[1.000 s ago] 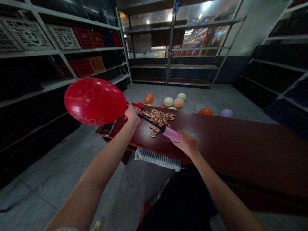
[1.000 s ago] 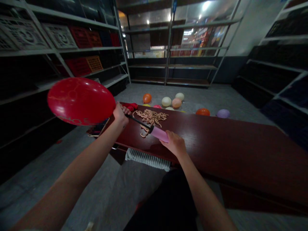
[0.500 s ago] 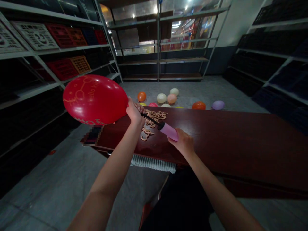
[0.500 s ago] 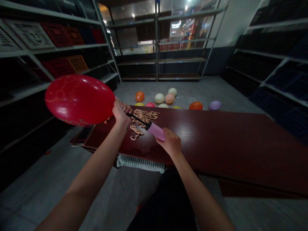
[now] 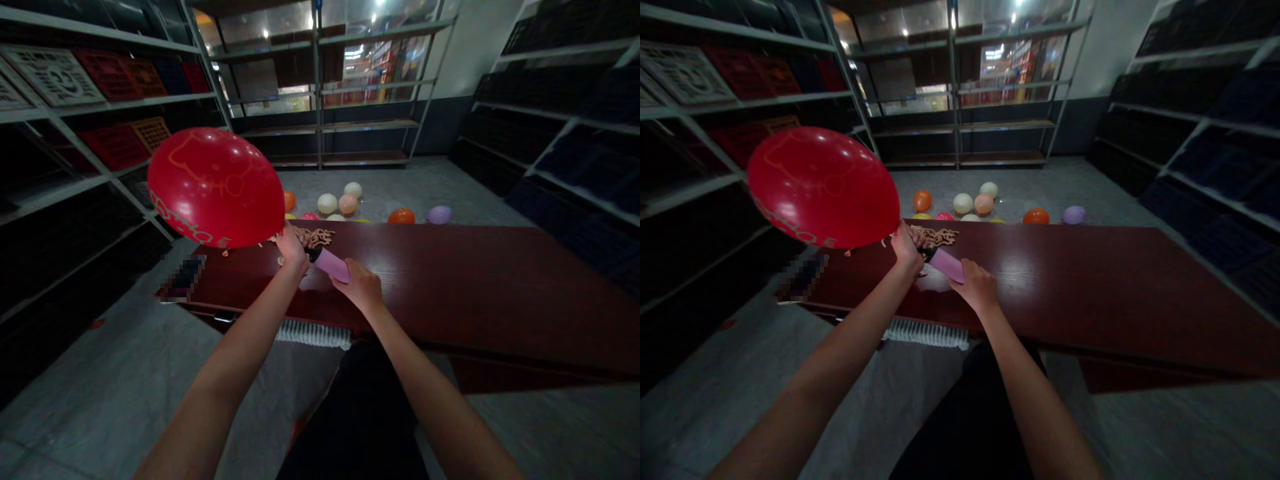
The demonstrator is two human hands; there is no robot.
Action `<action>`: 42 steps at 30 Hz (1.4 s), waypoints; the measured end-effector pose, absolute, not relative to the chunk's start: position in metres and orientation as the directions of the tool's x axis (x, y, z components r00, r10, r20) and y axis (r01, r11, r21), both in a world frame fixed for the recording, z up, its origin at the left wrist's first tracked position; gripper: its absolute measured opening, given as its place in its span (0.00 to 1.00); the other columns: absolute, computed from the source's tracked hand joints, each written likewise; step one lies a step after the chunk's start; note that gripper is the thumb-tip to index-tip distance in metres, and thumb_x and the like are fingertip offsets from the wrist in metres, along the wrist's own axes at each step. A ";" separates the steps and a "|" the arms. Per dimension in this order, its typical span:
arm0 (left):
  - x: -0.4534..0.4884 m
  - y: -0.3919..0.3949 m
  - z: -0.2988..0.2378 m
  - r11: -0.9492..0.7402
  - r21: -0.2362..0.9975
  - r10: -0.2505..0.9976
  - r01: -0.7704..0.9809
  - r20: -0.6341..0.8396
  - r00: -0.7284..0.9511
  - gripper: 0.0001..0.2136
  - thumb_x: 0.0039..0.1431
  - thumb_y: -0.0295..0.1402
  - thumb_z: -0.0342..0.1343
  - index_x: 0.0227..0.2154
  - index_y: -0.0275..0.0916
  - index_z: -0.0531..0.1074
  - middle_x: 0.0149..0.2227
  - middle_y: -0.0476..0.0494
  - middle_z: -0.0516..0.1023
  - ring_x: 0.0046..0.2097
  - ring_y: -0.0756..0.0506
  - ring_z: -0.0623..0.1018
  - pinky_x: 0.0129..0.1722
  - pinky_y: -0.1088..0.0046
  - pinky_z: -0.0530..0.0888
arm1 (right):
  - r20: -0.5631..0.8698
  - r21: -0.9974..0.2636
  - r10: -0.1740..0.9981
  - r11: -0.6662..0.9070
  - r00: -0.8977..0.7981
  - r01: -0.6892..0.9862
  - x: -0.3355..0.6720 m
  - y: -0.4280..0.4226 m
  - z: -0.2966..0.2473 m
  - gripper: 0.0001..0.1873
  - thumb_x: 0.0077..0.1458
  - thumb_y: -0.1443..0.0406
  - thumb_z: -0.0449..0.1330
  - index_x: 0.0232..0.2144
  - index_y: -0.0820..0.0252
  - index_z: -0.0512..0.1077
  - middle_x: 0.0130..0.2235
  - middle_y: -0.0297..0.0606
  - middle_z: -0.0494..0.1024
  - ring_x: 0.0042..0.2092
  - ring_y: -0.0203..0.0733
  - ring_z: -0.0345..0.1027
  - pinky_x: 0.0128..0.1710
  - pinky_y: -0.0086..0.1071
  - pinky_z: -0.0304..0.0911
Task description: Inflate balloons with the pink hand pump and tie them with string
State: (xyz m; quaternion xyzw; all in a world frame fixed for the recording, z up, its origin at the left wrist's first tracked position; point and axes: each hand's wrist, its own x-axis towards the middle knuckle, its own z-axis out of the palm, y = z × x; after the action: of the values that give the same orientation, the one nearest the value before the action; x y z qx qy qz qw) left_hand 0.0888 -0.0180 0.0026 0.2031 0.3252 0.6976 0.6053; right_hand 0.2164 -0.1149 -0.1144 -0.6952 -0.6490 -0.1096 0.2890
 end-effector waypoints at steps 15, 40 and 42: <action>-0.001 -0.012 0.015 -0.084 0.672 0.940 -0.735 -0.191 -0.282 0.21 0.70 0.32 0.50 0.21 0.42 0.49 0.16 0.58 0.50 0.15 0.55 0.53 0.17 0.77 0.53 | 0.562 -0.138 0.825 0.171 -0.065 0.976 0.212 -0.123 -0.113 0.15 0.60 0.53 0.63 0.43 0.57 0.74 0.39 0.39 0.83 0.38 0.44 0.77 0.33 0.32 0.58; 0.069 0.005 0.022 -0.199 0.665 0.955 -0.720 -0.034 -0.295 0.27 0.69 0.52 0.54 0.20 0.42 0.52 0.15 0.58 0.50 0.15 0.54 0.53 0.15 0.76 0.52 | 0.625 -0.222 0.770 0.015 0.130 0.975 0.222 -0.117 -0.116 0.19 0.59 0.52 0.62 0.45 0.60 0.75 0.35 0.42 0.82 0.35 0.46 0.75 0.31 0.33 0.53; 0.089 -0.004 0.010 -0.160 0.677 0.966 -0.718 -0.044 -0.256 0.27 0.70 0.50 0.54 0.20 0.42 0.51 0.14 0.58 0.50 0.14 0.55 0.53 0.14 0.75 0.52 | 0.627 -0.229 0.766 0.006 0.143 0.973 0.223 -0.116 -0.118 0.20 0.59 0.52 0.61 0.46 0.60 0.74 0.37 0.43 0.83 0.36 0.47 0.75 0.31 0.34 0.54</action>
State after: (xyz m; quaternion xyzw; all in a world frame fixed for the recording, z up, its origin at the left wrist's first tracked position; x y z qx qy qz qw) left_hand 0.0891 -0.0036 0.0102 0.2058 0.3006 0.7331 0.5743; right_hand 0.2231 -0.1159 -0.1179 -0.6858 -0.6339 -0.1634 0.3180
